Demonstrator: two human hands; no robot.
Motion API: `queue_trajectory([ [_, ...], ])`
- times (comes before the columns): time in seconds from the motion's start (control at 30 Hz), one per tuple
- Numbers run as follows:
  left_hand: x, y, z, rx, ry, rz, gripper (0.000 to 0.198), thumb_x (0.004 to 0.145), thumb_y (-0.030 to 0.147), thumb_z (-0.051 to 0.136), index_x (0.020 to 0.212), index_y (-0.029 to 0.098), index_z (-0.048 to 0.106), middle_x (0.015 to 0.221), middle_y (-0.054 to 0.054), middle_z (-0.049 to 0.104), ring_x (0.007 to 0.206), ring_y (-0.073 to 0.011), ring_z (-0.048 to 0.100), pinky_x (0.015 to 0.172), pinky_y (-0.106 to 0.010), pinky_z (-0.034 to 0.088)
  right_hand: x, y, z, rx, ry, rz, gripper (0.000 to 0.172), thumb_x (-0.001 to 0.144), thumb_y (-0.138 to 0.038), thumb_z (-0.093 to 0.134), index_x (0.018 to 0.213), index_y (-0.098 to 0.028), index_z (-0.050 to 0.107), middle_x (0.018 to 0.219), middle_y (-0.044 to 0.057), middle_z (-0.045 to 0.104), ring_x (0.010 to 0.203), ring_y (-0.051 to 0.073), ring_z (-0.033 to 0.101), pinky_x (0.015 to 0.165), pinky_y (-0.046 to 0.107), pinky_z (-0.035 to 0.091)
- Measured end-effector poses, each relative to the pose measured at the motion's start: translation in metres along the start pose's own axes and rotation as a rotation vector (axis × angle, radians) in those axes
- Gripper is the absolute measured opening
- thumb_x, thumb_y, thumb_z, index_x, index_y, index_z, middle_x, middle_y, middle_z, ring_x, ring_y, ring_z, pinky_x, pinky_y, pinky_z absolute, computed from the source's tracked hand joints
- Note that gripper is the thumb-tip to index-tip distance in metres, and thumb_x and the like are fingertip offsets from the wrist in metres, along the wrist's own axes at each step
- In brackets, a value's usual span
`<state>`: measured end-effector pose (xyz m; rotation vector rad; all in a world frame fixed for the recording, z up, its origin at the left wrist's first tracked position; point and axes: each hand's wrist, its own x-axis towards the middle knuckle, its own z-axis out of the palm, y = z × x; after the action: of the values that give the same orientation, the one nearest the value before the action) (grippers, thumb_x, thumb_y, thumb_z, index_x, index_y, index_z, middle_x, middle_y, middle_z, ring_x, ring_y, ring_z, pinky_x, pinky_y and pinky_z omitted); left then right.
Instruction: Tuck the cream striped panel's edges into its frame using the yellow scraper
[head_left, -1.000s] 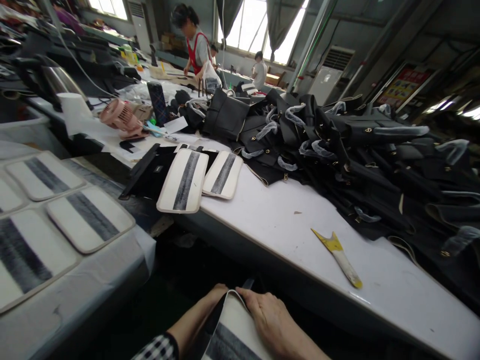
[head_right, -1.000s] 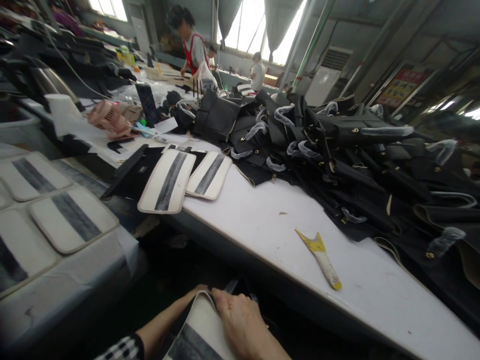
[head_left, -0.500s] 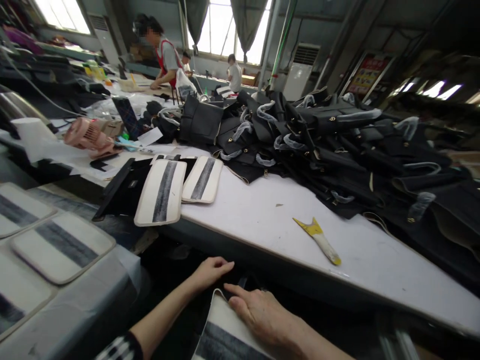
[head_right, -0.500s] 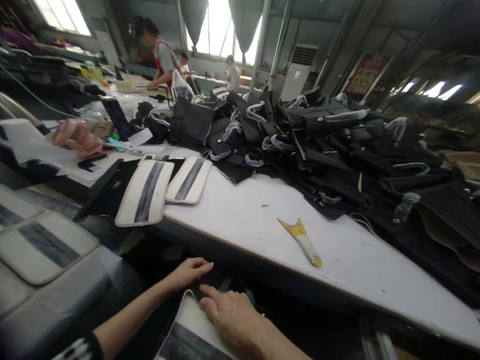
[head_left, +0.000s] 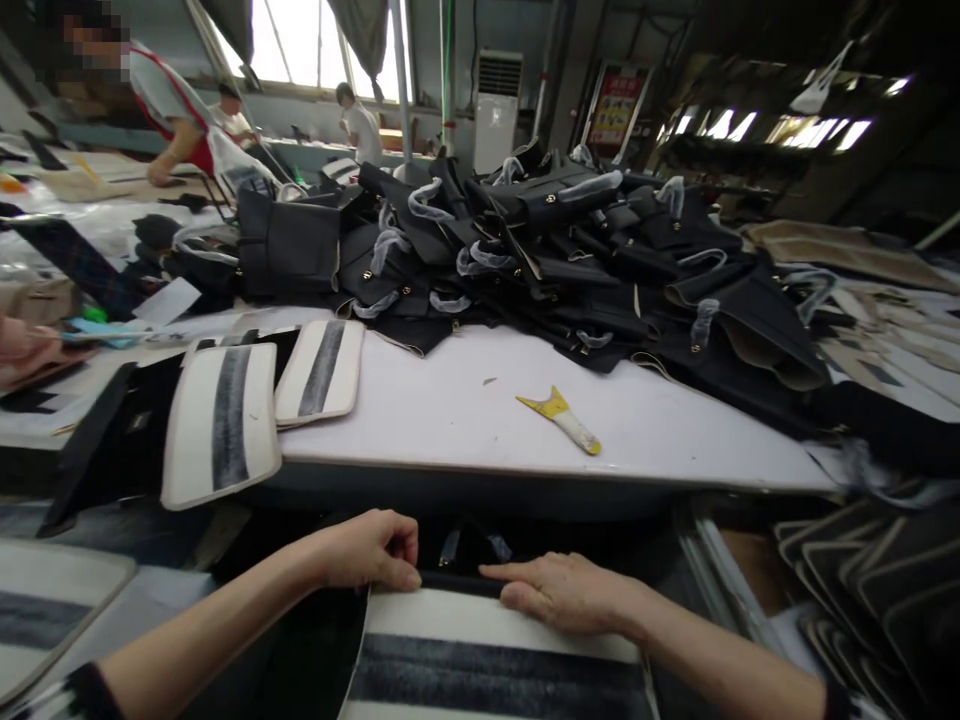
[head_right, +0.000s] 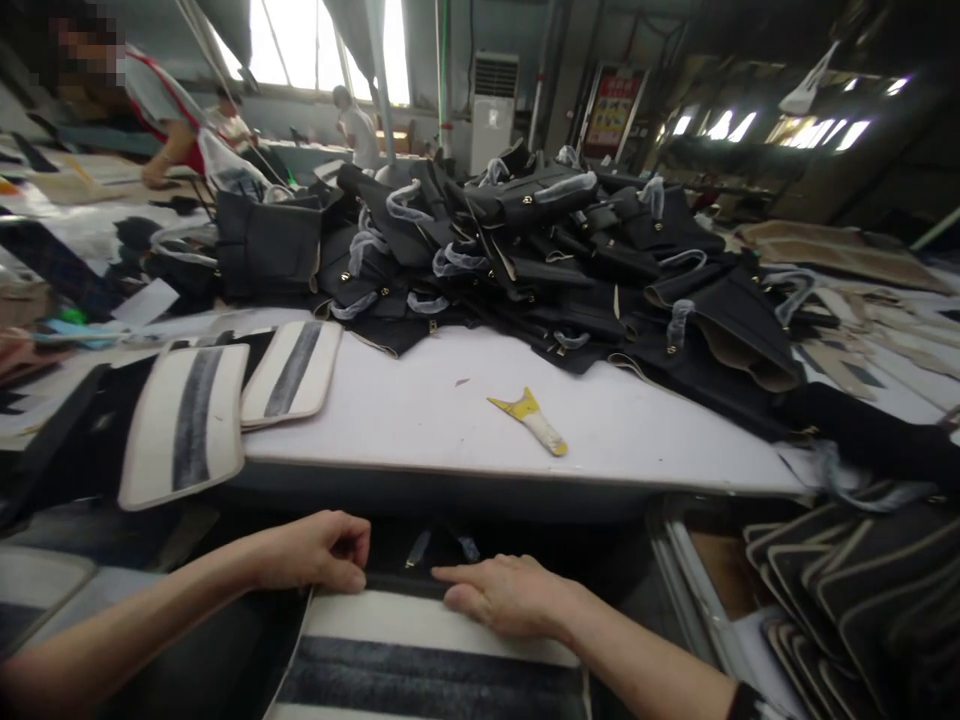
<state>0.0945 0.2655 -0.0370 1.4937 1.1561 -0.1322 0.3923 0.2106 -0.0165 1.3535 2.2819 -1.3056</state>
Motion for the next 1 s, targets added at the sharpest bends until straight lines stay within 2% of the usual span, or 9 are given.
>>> queue_trajectory([
  [0.17, -0.001, -0.002, -0.001, 0.022, -0.065, -0.016, 0.029, 0.07, 0.043, 0.068, 0.082, 0.019, 0.056, 0.064, 0.004, 0.052, 0.054, -0.012, 0.047, 0.04, -0.02, 0.038, -0.038, 0.037, -0.007, 0.071, 0.018, 0.058, 0.042, 0.096, -0.049, 0.039, 0.137, -0.045, 0.049, 0.136, 0.001, 0.059, 0.122, 0.035, 0.056, 0.099, 0.052, 0.041],
  [0.27, 0.003, -0.004, -0.001, 0.005, -0.1, -0.019, 0.032, 0.072, 0.045, 0.068, 0.081, 0.018, 0.053, 0.063, 0.006, 0.048, 0.054, -0.0111, 0.046, 0.043, -0.021, 0.04, -0.05, 0.053, -0.009, 0.13, 0.038, 0.079, 0.041, 0.096, -0.046, 0.042, 0.135, -0.043, 0.051, 0.133, 0.0, 0.062, 0.119, 0.032, 0.059, 0.098, 0.046, 0.043],
  [0.5, 0.014, -0.004, -0.002, 0.054, -0.091, -0.001, 0.032, 0.075, 0.048, 0.068, 0.077, 0.019, 0.054, 0.063, 0.005, 0.049, 0.059, -0.0121, 0.044, 0.05, -0.022, 0.032, -0.043, 0.064, -0.007, 0.237, 0.042, 0.043, 0.04, 0.097, -0.044, 0.044, 0.135, -0.037, 0.053, 0.133, -0.002, 0.061, 0.121, 0.025, 0.058, 0.101, 0.035, 0.041],
  [0.63, 0.021, -0.002, 0.0, 0.155, -0.079, 0.029, 0.034, 0.076, 0.05, 0.068, 0.075, 0.018, 0.055, 0.062, 0.006, 0.047, 0.061, -0.0122, 0.04, 0.052, -0.024, 0.028, -0.042, 0.063, -0.006, 0.22, 0.066, 0.019, 0.04, 0.097, -0.046, 0.044, 0.134, -0.037, 0.055, 0.133, -0.003, 0.061, 0.121, 0.024, 0.058, 0.102, 0.035, 0.042],
  [0.73, 0.023, 0.009, 0.005, 0.281, 0.035, 0.087, 0.032, 0.074, 0.048, 0.07, 0.083, 0.02, 0.058, 0.07, 0.005, 0.052, 0.067, -0.0144, 0.046, 0.058, -0.025, 0.034, -0.042, 0.066, -0.003, 0.297, 0.133, 0.015, 0.038, 0.094, -0.044, 0.051, 0.13, -0.035, 0.059, 0.13, -0.002, 0.062, 0.119, 0.026, 0.06, 0.101, 0.036, 0.041],
  [0.8, 0.019, 0.021, 0.017, 0.407, 0.179, 0.175, 0.03, 0.072, 0.042, 0.073, 0.089, 0.022, 0.058, 0.082, 0.003, 0.058, 0.076, -0.0168, 0.051, 0.067, -0.027, 0.039, -0.043, 0.071, 0.003, 0.409, 0.194, 0.032, 0.037, 0.089, -0.045, 0.06, 0.124, -0.034, 0.065, 0.127, 0.0, 0.065, 0.117, 0.027, 0.061, 0.102, 0.037, 0.041],
  [0.87, 0.009, 0.035, 0.038, 0.479, 0.279, 0.3, 0.02, 0.078, 0.037, 0.069, 0.089, 0.024, 0.059, 0.092, 0.001, 0.06, 0.085, -0.0185, 0.054, 0.075, -0.029, 0.041, -0.047, 0.077, 0.015, 0.506, 0.301, 0.082, 0.042, 0.084, -0.05, 0.065, 0.121, -0.03, 0.068, 0.125, 0.002, 0.066, 0.119, 0.028, 0.059, 0.105, 0.038, 0.039],
  [0.93, -0.004, 0.047, 0.069, 0.453, 0.275, 0.443, 0.011, 0.088, 0.035, 0.057, 0.086, 0.024, 0.06, 0.096, 0.0, 0.06, 0.091, -0.0187, 0.056, 0.081, -0.03, 0.042, -0.054, 0.082, 0.036, 0.587, 0.46, 0.157, 0.053, 0.09, -0.059, 0.052, 0.13, -0.024, 0.062, 0.131, 0.006, 0.063, 0.122, 0.026, 0.057, 0.106, 0.037, 0.039],
  [1.0, -0.016, 0.058, 0.104, 0.407, 0.202, 0.576, 0.017, 0.095, 0.035, 0.049, 0.089, 0.025, 0.062, 0.099, -0.001, 0.062, 0.095, -0.0181, 0.057, 0.085, -0.029, 0.042, -0.064, 0.084, 0.067, 0.678, 0.655, 0.271, 0.069, 0.099, -0.062, 0.019, 0.142, -0.018, 0.048, 0.139, 0.011, 0.056, 0.125, 0.024, 0.055, 0.103, 0.037, 0.043],
])
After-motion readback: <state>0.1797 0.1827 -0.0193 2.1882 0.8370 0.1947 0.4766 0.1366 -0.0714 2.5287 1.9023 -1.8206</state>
